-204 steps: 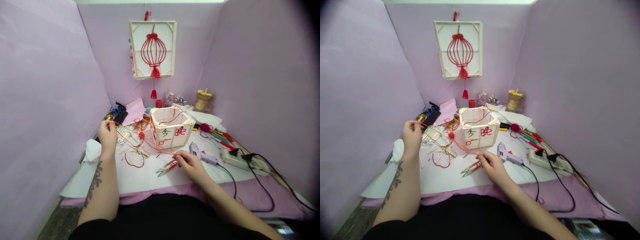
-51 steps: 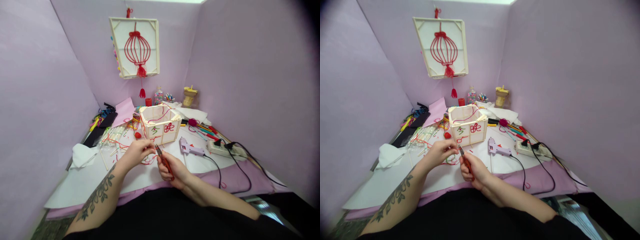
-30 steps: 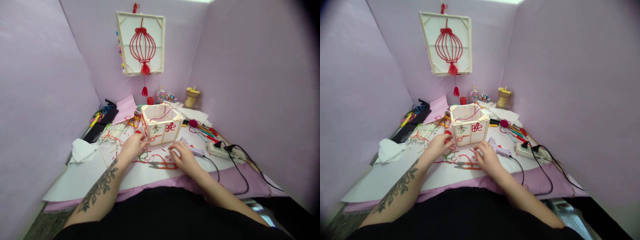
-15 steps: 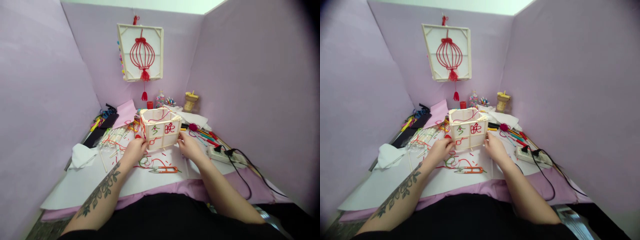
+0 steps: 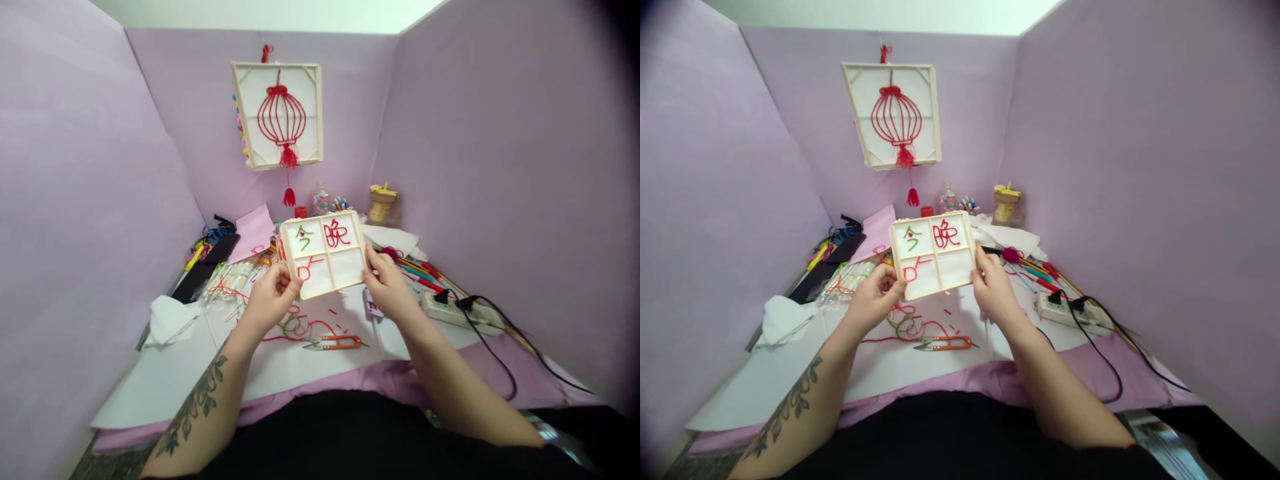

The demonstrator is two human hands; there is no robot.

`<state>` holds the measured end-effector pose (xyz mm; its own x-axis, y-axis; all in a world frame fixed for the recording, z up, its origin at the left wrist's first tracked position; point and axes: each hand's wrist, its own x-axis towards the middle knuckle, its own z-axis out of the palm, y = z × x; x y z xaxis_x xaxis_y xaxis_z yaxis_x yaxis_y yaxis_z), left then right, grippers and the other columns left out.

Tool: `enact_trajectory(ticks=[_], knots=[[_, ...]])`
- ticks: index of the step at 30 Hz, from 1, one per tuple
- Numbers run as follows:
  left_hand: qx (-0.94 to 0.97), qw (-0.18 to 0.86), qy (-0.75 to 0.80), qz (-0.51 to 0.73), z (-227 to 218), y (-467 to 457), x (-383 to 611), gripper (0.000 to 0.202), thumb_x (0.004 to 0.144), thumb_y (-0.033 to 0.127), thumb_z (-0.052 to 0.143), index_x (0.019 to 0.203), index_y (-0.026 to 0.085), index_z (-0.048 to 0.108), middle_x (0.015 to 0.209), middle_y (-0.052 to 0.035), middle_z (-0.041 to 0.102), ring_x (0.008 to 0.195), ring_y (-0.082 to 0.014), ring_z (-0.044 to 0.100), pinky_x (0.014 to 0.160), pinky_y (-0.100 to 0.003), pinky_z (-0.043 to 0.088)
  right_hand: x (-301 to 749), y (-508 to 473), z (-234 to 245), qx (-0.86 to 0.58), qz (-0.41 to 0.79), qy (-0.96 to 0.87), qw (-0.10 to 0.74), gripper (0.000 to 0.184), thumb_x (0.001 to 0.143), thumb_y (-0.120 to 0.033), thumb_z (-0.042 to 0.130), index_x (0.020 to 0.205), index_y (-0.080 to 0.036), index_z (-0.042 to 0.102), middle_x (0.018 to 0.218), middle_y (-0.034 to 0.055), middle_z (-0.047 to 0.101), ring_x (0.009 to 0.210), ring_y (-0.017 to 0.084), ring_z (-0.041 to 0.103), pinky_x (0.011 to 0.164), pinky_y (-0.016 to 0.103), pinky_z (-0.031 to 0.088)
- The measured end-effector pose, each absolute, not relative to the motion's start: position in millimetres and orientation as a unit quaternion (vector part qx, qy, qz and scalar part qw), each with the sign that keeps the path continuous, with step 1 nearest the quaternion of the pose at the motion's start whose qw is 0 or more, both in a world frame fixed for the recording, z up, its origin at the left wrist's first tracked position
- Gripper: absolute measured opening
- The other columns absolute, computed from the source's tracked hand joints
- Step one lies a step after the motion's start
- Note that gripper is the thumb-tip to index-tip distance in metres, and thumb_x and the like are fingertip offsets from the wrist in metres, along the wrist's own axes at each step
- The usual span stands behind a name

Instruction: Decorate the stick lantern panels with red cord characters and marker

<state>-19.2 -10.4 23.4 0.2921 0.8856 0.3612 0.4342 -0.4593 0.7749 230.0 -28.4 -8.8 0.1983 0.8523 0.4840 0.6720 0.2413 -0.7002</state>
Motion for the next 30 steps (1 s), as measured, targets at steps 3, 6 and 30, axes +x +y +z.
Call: enact_trajectory(ticks=[3, 6, 30], knots=[[0.720, 0.323, 0.454, 0.413, 28, -13, -17, 0.027, 0.079, 0.044, 0.062, 0.079, 0.019, 0.051, 0.062, 0.0029, 0.057, 0.054, -0.0110, 0.053, 0.052, -0.022, 0.039, 233, -29, -12, -0.586, 0.122, -0.632, 0.492, 0.058, 0.086, -0.030, 0.045, 0.143, -0.022, 0.041, 0.116, 0.0121, 0.055, 0.104, 0.025, 0.056, 0.086, 0.041, 0.051], [0.689, 0.337, 0.480, 0.425, 29, -13, -15, 0.028, 0.078, 0.044, 0.062, 0.077, 0.019, 0.050, 0.059, 0.0045, 0.056, 0.049, -0.0099, 0.051, 0.049, -0.021, 0.037, 251, -33, -17, -0.599, 0.138, -0.626, 0.480, 0.052, 0.088, -0.031, 0.042, 0.139, -0.018, 0.043, 0.119, 0.0121, 0.056, 0.105, 0.022, 0.056, 0.088, 0.038, 0.050], [0.640, 0.375, 0.473, 0.476, 22, -16, -10, 0.030, 0.075, 0.046, 0.064, 0.076, 0.020, 0.049, 0.058, 0.0038, 0.058, 0.052, -0.0117, 0.055, 0.050, -0.023, 0.040, 311, -80, -12, -0.567, 0.277, -0.564, 0.532, 0.032, 0.072, -0.042, 0.065, 0.094, -0.020, 0.059, 0.087, 0.0056, 0.064, 0.081, 0.023, 0.061, 0.069, 0.035, 0.049]])
